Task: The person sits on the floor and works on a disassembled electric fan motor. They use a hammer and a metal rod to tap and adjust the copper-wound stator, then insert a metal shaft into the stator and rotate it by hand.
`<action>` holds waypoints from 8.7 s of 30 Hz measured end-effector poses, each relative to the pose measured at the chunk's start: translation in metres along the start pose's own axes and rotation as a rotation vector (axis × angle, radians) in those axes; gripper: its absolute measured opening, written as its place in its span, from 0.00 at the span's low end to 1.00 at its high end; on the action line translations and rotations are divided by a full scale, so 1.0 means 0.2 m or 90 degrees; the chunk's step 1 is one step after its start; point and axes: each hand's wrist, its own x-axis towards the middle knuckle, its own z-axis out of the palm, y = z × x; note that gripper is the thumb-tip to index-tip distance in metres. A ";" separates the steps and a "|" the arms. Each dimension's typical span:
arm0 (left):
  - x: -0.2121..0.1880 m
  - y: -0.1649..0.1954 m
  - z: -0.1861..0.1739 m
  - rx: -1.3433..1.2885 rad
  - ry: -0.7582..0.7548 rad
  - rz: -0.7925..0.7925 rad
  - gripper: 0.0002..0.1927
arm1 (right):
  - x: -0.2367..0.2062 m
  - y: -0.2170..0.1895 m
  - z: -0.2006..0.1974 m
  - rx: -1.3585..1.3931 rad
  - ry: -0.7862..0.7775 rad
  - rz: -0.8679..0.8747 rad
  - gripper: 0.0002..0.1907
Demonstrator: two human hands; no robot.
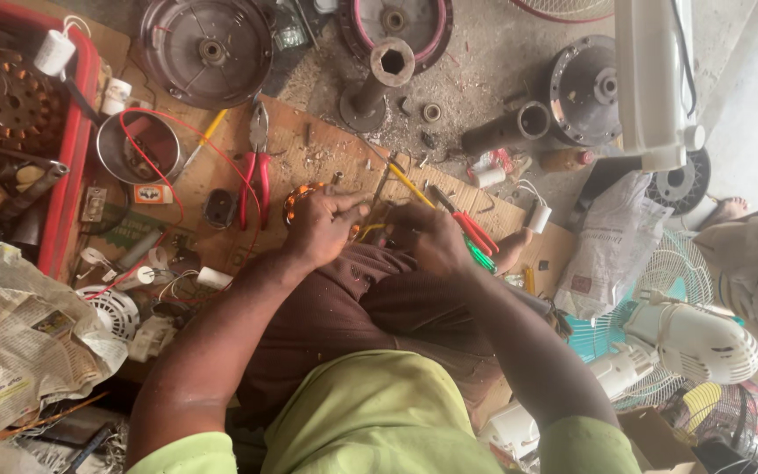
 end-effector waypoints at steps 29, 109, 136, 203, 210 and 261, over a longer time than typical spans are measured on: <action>0.13 0.14 -0.09 -0.007 -0.193 -0.380 0.07 | 0.04 -0.08 0.04 -0.216 0.086 -0.237 0.10; -0.11 0.12 -0.10 0.154 0.007 0.100 0.17 | 0.08 0.00 0.28 0.163 0.104 0.159 0.18; 0.00 0.11 -0.21 0.032 -0.120 -0.090 0.10 | 0.12 -0.32 0.24 -0.016 0.097 -0.005 0.08; 0.00 -0.18 0.02 0.003 0.102 -0.295 0.15 | 0.12 0.13 0.26 0.548 0.163 0.079 0.16; 0.00 -0.12 -0.02 0.207 -0.026 -0.156 0.09 | 0.16 0.14 0.28 -0.012 0.152 0.159 0.11; -0.11 -0.35 -0.05 0.156 0.207 -0.453 0.19 | 0.37 0.12 0.46 -0.338 0.116 0.169 0.09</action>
